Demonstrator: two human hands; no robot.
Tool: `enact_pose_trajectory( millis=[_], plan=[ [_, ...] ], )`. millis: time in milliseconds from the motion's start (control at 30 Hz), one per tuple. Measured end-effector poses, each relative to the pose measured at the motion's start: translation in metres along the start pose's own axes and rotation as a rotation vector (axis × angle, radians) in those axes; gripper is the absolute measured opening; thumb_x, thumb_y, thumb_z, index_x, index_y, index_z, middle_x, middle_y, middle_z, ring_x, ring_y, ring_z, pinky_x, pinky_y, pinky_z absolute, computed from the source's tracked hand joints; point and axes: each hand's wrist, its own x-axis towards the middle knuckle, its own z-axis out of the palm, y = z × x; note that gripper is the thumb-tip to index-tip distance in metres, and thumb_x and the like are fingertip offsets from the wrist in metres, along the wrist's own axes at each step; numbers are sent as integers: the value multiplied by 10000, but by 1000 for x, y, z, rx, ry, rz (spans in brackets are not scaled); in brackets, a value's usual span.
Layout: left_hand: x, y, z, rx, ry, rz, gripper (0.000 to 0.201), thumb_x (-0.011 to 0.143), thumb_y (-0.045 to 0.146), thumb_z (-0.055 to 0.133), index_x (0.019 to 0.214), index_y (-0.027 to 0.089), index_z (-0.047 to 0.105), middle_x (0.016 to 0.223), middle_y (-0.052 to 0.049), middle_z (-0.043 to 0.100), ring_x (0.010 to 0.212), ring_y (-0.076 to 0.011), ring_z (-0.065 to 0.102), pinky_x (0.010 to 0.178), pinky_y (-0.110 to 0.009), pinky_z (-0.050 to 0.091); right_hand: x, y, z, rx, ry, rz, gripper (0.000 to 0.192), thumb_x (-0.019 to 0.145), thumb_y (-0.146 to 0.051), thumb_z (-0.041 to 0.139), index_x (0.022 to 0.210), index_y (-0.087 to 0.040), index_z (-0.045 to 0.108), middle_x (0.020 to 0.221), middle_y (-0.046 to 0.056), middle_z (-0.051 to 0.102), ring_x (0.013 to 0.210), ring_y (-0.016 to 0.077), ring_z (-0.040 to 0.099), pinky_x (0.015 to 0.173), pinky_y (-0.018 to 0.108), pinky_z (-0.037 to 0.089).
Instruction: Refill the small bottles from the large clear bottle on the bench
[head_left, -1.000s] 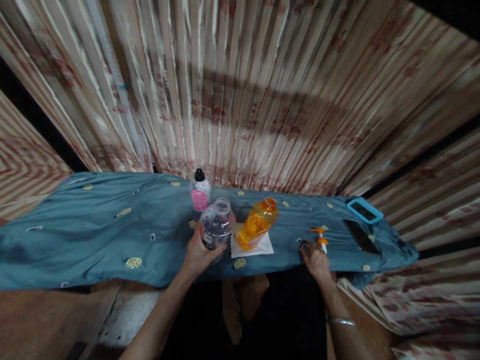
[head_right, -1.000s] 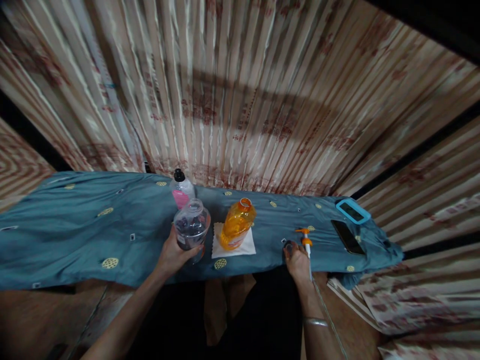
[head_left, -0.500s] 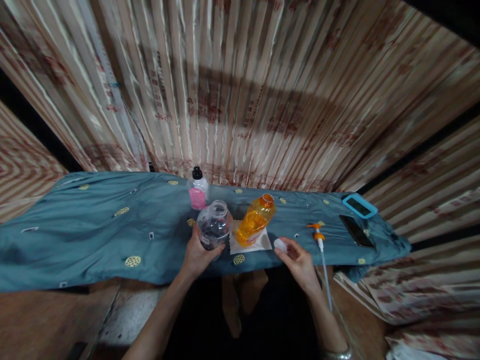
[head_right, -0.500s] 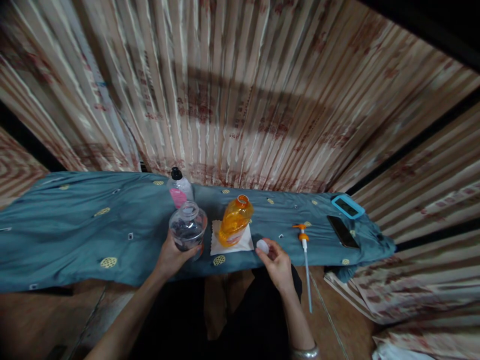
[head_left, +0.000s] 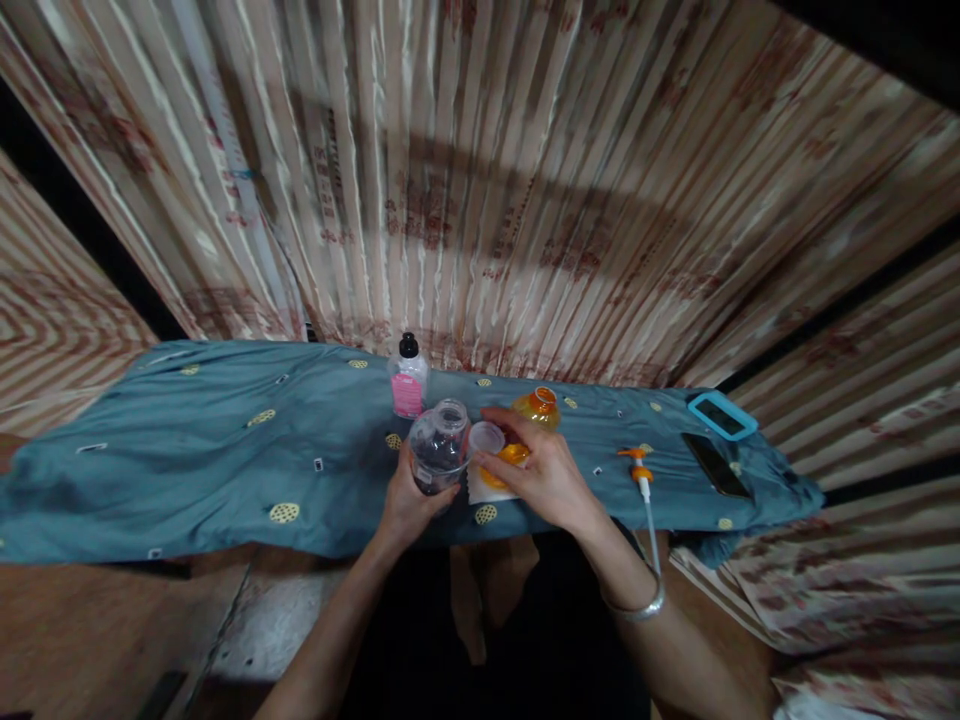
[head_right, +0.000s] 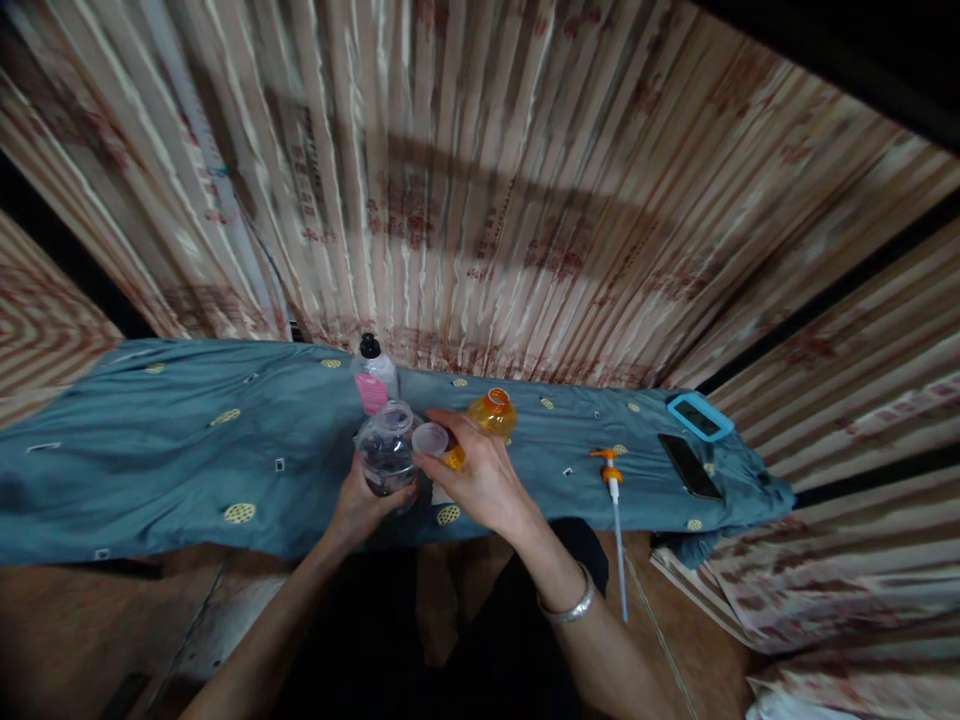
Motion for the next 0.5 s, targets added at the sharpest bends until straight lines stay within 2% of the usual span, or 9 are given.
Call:
enact_pose_trajectory(
  millis=[133,200,267,367,433,500],
  plan=[
    [3,4,-2,35,-10,-12,891,570,319,841,1356,190,444,1260,-106,690,1180,-280,671,1039,-433,527,-18,13,12,-48,17,75,434,846,-427,711,1236,-248,647,1127,33,742,957,182,699,885,325,536],
    [7,5,-4,79,-2,-8,877,560,327,845,1335,187,458,1239,-102,701,1155,-284,684,1023,-433,538,-36,31,19,-78,27,138,423,869,-419,693,1252,-252,630,1121,36,736,938,175,697,881,335,545],
    [11,5,-6,117,20,-5,858,562,344,844,1319,192,471,1208,-92,716,1121,-287,699,999,-432,551,-55,57,21,-123,24,215,441,880,-418,696,1253,-200,611,1114,60,723,925,182,696,886,398,557],
    [15,4,-7,145,38,-7,854,560,364,846,1313,202,478,1193,-84,724,1109,-294,706,986,-432,559,-80,105,9,-248,55,368,351,926,-410,650,1196,-186,628,1124,58,692,964,189,679,900,438,555],
    [16,2,-8,156,30,-12,865,564,373,843,1325,196,470,1225,-100,710,1140,-304,693,1000,-440,552,-93,134,-8,-371,102,490,315,937,-407,635,1162,-185,635,1088,52,684,951,188,671,890,438,555],
    [16,1,-7,157,22,-12,885,566,370,844,1341,188,457,1270,-119,687,1188,-313,669,1025,-449,539,-100,159,-26,-481,134,577,310,935,-399,637,1164,-190,633,1133,61,671,1010,203,659,904,445,549]
  ],
)
